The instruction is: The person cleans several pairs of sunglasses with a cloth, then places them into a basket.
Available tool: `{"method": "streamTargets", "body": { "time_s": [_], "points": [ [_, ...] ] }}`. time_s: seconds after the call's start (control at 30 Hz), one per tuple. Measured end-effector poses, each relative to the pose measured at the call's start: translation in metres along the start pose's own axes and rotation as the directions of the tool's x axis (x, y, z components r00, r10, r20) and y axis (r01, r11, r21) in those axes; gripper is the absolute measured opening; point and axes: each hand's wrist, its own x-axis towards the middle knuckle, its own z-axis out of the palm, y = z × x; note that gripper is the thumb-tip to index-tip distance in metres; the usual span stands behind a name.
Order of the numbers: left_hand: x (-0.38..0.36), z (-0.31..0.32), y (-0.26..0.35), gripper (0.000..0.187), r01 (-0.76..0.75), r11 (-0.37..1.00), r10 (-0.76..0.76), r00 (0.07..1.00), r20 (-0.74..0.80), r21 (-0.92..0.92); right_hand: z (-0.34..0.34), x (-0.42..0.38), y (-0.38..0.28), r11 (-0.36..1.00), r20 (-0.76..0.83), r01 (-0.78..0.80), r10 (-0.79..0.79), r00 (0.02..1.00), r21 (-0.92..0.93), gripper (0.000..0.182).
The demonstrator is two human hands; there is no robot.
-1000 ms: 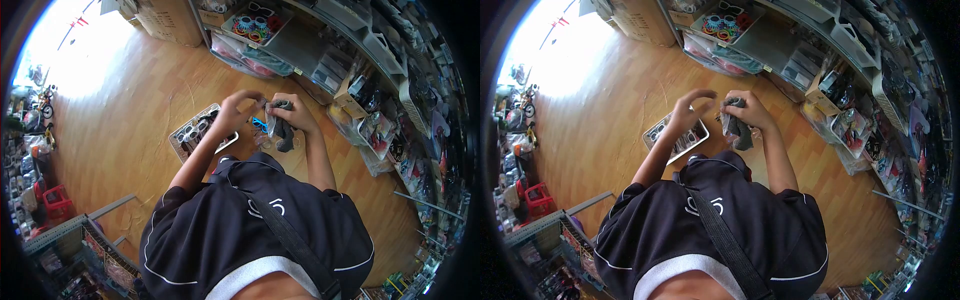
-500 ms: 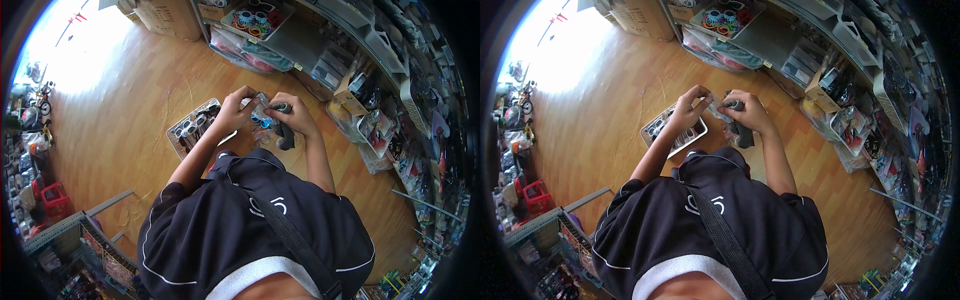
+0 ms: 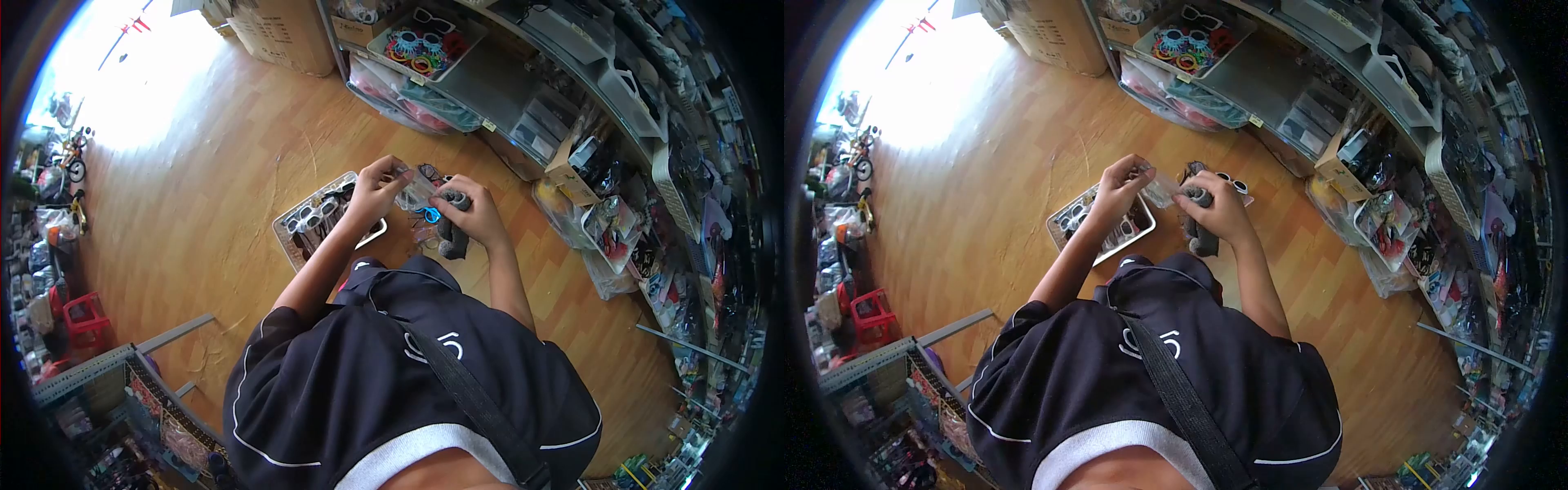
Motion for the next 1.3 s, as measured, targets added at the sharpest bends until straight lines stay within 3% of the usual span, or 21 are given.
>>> {"method": "streamTargets", "body": {
  "time_s": [0.07, 0.2, 0.3, 0.37, 0.43, 0.53, 0.7, 0.77, 0.8, 0.83, 0.87, 0.9, 0.93, 0.97, 1.0, 1.03, 1.07, 1.1, 1.17, 1.23, 1.3],
  "points": [
    [-0.003, 0.000, -0.003, 0.013, 0.082, 0.992, -0.082, 0.997, 0.007, -0.092, 0.005, -0.004, 0.006, 0.998, -0.053, -0.009, 0.012, 0.999, 0.055, 0.010],
    [-0.005, 0.003, 0.000, 0.014, 0.099, 0.987, -0.095, 0.995, 0.038, -0.127, 0.005, -0.007, 0.008, 0.974, -0.132, -0.008, 0.038, 0.990, 0.224, 0.008],
    [-0.005, 0.003, 0.002, 0.021, 0.171, 0.960, -0.153, 0.984, 0.094, -0.223, 0.004, -0.009, 0.008, 0.974, -0.128, 0.051, -0.023, 0.992, 0.219, 0.008],
    [-0.006, 0.001, -0.007, 0.023, 0.084, 0.996, -0.081, 0.988, 0.134, -0.017, 0.005, -0.010, 0.010, 0.980, -0.112, 0.043, -0.021, 0.993, 0.196, 0.009],
    [-0.009, -0.002, -0.003, 0.023, 0.151, 0.988, -0.147, 0.978, 0.148, -0.017, 0.007, -0.011, 0.010, 0.984, -0.082, 0.029, -0.014, 0.997, 0.178, 0.010],
    [-0.013, -0.008, -0.011, 0.021, 0.090, 0.994, -0.097, 0.989, 0.116, 0.066, 0.012, -0.011, 0.011, 0.999, -0.076, -0.049, 0.050, 0.996, 0.015, 0.013],
    [-0.034, -0.010, -0.043, 0.031, 0.160, 0.986, -0.163, 0.982, 0.100, 0.036, 0.033, -0.023, 0.028, 0.993, -0.011, -0.109, 0.110, 0.994, 0.054, 0.009],
    [-0.047, -0.007, -0.079, 0.039, 0.183, 0.981, -0.186, 0.981, 0.050, 0.062, 0.041, -0.029, 0.042, 0.993, -0.084, -0.067, 0.075, 0.994, 0.092, 0.010],
    [-0.055, -0.005, -0.085, 0.044, 0.350, 0.928, -0.356, 0.934, -0.023, -0.129, 0.046, -0.034, 0.049, 0.928, -0.074, -0.246, 0.277, 0.958, 0.280, 0.010],
    [-0.061, -0.004, -0.092, 0.049, 0.476, 0.816, -0.520, 0.852, -0.060, -0.328, 0.051, -0.039, 0.057, 0.923, -0.052, -0.262, 0.287, 0.957, 0.281, 0.010],
    [-0.064, -0.012, -0.100, 0.064, 0.759, 0.623, -0.760, 0.645, 0.081, -0.189, 0.056, -0.043, 0.065, 0.843, -0.089, -0.334, 0.405, 0.910, 0.421, 0.010],
    [-0.072, -0.012, -0.126, 0.074, 0.883, 0.392, -0.849, 0.455, 0.269, -0.257, 0.062, -0.047, 0.071, 0.739, -0.112, -0.385, 0.524, 0.845, 0.554, 0.010],
    [-0.081, -0.007, -0.132, 0.073, 0.871, 0.289, -0.831, 0.434, 0.347, -0.398, 0.067, -0.049, 0.073, 0.732, -0.106, -0.365, 0.509, 0.854, 0.575, 0.009],
    [-0.090, -0.001, -0.138, 0.073, 0.838, 0.167, -0.802, 0.422, 0.424, -0.519, 0.073, -0.052, 0.074, 0.727, -0.098, -0.377, 0.519, 0.849, 0.574, 0.009],
    [-0.094, -0.001, -0.135, 0.060, 0.792, 0.098, -0.671, 0.500, 0.547, -0.603, 0.079, -0.055, 0.072, 0.689, -0.010, -0.432, 0.537, 0.843, 0.582, 0.009],
    [-0.095, 0.003, -0.142, 0.060, 0.792, 0.089, -0.672, 0.495, 0.551, -0.604, 0.084, -0.057, 0.071, 0.653, 0.075, -0.484, 0.549, 0.832, 0.582, 0.009],
    [-0.094, 0.008, -0.151, 0.050, 0.683, 0.120, -0.612, 0.622, 0.488, -0.721, 0.089, -0.059, 0.071, 0.622, 0.157, -0.557, 0.578, 0.801, 0.550, 0.009],
    [-0.092, 0.011, -0.157, 0.042, 0.553, 0.138, -0.546, 0.734, 0.403, -0.821, 0.098, -0.060, 0.071, 0.686, 0.160, -0.538, 0.536, 0.829, 0.490, 0.010],
    [-0.084, 0.003, -0.147, 0.033, 0.528, 0.123, -0.658, 0.677, 0.329, -0.841, 0.111, -0.066, 0.083, 0.724, 0.234, -0.548, 0.498, 0.835, 0.419, 0.010],
    [-0.078, -0.003, -0.157, 0.034, 0.424, -0.001, -0.638, 0.697, 0.327, -0.906, 0.120, -0.067, 0.087, 0.693, 0.342, -0.600, 0.494, 0.799, 0.399, 0.010],
    [-0.080, -0.017, -0.165, 0.039, 0.525, 0.022, -0.611, 0.681, 0.404, -0.851, 0.131, -0.066, 0.096, 0.836, 0.321, -0.470, 0.380, 0.868, 0.283, 0.011]
  ]
}}
